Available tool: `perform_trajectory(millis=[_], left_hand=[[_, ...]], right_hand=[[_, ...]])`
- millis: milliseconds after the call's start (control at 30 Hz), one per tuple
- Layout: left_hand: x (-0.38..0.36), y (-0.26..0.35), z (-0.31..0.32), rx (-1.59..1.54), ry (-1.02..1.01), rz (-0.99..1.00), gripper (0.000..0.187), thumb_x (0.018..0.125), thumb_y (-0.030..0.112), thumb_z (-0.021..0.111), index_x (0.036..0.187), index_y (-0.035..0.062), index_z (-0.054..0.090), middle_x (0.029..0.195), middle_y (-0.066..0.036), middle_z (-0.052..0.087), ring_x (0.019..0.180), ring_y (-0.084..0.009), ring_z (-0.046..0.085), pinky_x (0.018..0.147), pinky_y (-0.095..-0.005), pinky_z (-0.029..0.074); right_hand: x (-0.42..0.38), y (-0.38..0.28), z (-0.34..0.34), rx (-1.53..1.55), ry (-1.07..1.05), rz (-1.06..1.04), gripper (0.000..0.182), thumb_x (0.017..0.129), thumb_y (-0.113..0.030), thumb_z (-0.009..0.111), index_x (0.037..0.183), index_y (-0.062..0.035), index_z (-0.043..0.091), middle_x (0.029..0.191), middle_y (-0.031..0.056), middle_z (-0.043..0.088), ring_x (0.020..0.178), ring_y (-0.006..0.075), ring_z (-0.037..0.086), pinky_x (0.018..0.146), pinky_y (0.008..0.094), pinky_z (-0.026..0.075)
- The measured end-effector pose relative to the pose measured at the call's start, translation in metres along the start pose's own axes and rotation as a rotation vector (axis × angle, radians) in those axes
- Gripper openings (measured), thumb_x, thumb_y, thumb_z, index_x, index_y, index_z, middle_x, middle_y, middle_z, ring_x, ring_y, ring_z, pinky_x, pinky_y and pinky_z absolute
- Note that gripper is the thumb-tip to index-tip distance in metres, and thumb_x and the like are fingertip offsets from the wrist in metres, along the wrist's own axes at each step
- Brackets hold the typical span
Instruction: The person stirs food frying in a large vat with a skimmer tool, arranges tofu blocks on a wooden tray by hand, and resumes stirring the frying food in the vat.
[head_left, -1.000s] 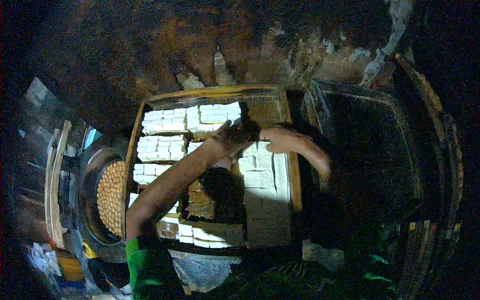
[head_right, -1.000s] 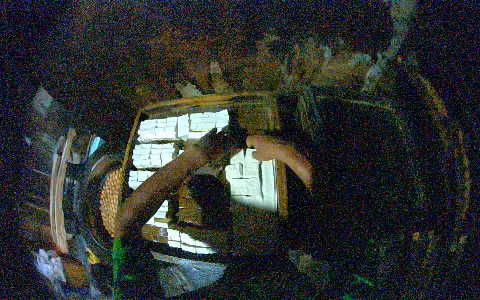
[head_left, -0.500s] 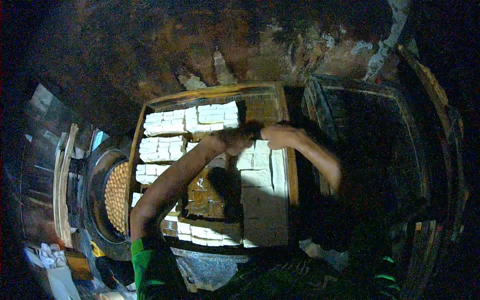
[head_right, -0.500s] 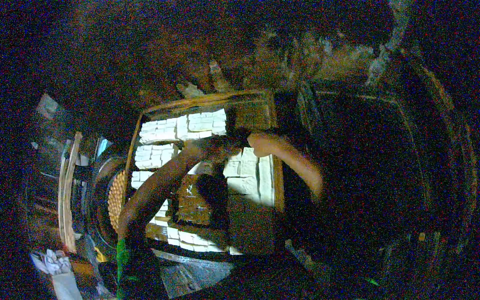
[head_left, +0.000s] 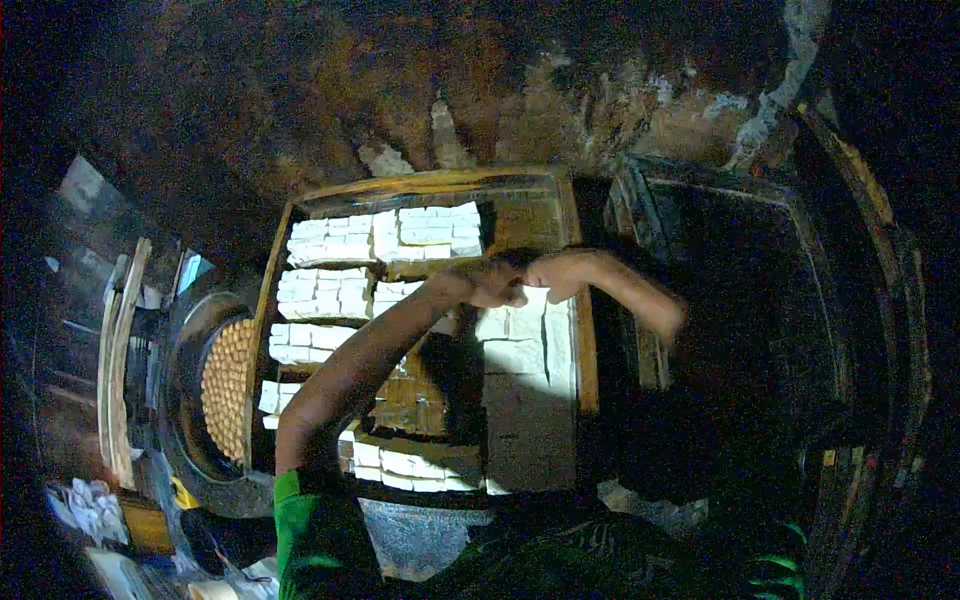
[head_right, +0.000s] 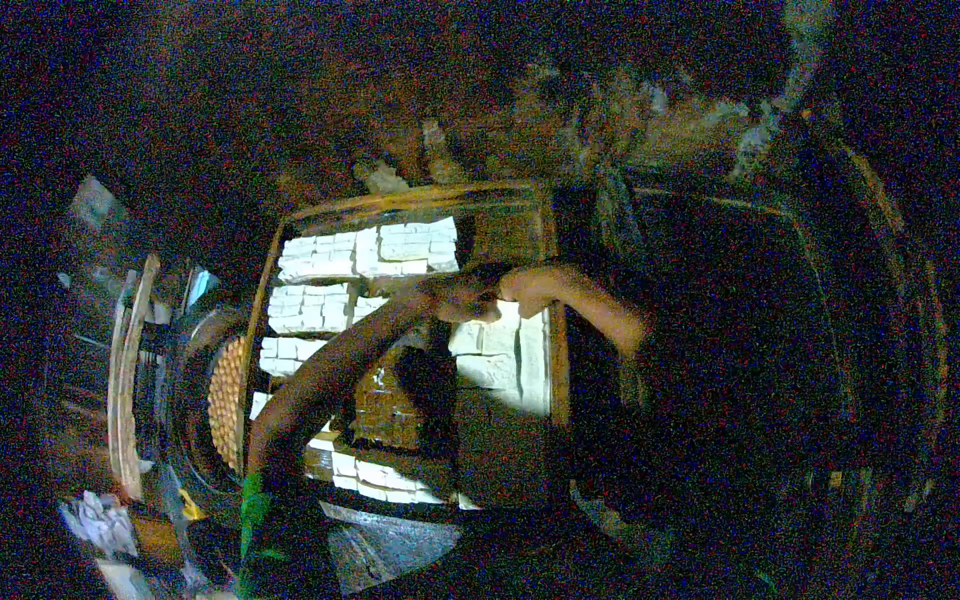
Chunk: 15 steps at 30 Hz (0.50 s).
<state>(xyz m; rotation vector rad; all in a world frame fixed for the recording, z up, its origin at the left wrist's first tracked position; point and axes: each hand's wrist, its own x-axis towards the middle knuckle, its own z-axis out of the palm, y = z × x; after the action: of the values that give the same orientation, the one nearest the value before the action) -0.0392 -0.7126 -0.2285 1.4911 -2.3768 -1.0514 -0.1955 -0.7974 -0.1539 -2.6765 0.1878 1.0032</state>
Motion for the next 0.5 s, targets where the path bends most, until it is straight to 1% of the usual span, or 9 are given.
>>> perform_trajectory(millis=[33,100,167,233,300,333,400,467,500], left_hand=[[-0.006,0.014,-0.006,-0.004,0.004,-0.004,0.051,0.088,0.04,0.051,0.126,0.0079,0.043,0.112,-0.016,0.056,0.102,-0.0307,0.052,0.088,-0.0414,0.041],[-0.014,0.036,-0.014,0.031,0.053,-0.018,0.051,0.086,0.039,0.053,0.126,0.008,0.043,0.111,-0.016,0.057,0.101,-0.0321,0.053,0.087,-0.0429,0.042],[-0.002,0.014,-0.006,-0.06,0.034,-0.076,0.051,0.083,0.039,0.057,0.122,0.0073,0.047,0.107,-0.015,0.059,0.098,-0.0312,0.055,0.086,-0.0426,0.043],[0.007,-0.014,0.004,0.092,0.046,-0.028,0.051,0.08,0.039,0.061,0.117,0.0053,0.051,0.104,-0.017,0.059,0.098,-0.0309,0.055,0.085,-0.042,0.043],[0.011,-0.03,0.01,0.186,0.086,0.024,0.052,0.076,0.039,0.065,0.112,0.0029,0.054,0.102,-0.018,0.06,0.098,-0.0309,0.056,0.086,-0.0414,0.043],[0.009,-0.028,0.01,0.102,0.096,0.025,0.053,0.075,0.039,0.066,0.111,0.0023,0.054,0.102,-0.018,0.06,0.099,-0.0312,0.055,0.087,-0.0417,0.043],[0.001,-0.013,0.002,0.02,0.105,0.025,0.055,0.073,0.04,0.067,0.111,0.0017,0.054,0.102,-0.019,0.06,0.1,-0.0315,0.055,0.088,-0.042,0.043],[-0.012,0.015,-0.012,0.14,0.046,-0.069,0.062,0.077,0.04,0.064,0.125,0.005,0.045,0.122,-0.019,0.05,0.11,-0.0335,0.048,0.095,-0.0422,0.038],[-0.015,0.025,-0.015,0.138,0.046,-0.07,0.062,0.077,0.04,0.064,0.125,0.005,0.045,0.122,-0.019,0.05,0.11,-0.0335,0.048,0.095,-0.0422,0.038]], right_hand=[[0.006,0.004,0.006,-0.003,-0.004,-0.004,0.034,0.064,-0.005,0.056,0.097,0.0007,0.055,0.085,0.0171,0.061,0.081,0.0311,0.059,0.068,0.0413,0.047],[0.012,0.012,0.018,-0.018,0.081,-0.014,0.038,0.065,-0.002,0.056,0.104,-0.0019,0.052,0.094,0.0158,0.059,0.088,0.0319,0.058,0.072,0.0412,0.047],[0.012,0.015,0.018,-0.042,0.074,-0.053,0.042,0.067,-0.003,0.057,0.108,-0.0027,0.05,0.1,0.0159,0.058,0.094,0.0321,0.056,0.076,0.0404,0.046],[0.003,0.008,0.013,-0.065,0.071,-0.087,0.046,0.068,-0.004,0.058,0.112,-0.0035,0.048,0.105,0.0161,0.056,0.099,0.0323,0.054,0.08,0.0397,0.046],[-0.017,-0.004,0.002,0.047,0.127,-0.168,0.056,0.068,-0.006,0.062,0.12,-0.0028,0.042,0.112,0.017,0.053,0.106,0.0317,0.051,0.088,0.0384,0.043],[-0.012,0.002,0.007,0.046,0.127,-0.167,0.056,0.068,-0.006,0.062,0.12,-0.0028,0.042,0.112,0.017,0.053,0.106,0.0317,0.051,0.088,0.0384,0.043],[0.002,0.019,0.019,0.091,0.243,-0.303,0.061,0.067,-0.008,0.065,0.123,-0.0025,0.042,0.113,0.0162,0.052,0.108,0.0299,0.049,0.091,0.0376,0.041],[-0.008,0.012,0.015,0.123,0.253,-0.317,0.06,0.066,-0.008,0.066,0.122,-0.0023,0.043,0.112,0.0154,0.053,0.107,0.0296,0.05,0.091,0.0374,0.041],[-0.012,0.01,0.014,0.155,0.263,-0.331,0.059,0.066,-0.008,0.066,0.121,-0.002,0.045,0.111,0.0146,0.054,0.106,0.0293,0.051,0.091,0.0371,0.041]])
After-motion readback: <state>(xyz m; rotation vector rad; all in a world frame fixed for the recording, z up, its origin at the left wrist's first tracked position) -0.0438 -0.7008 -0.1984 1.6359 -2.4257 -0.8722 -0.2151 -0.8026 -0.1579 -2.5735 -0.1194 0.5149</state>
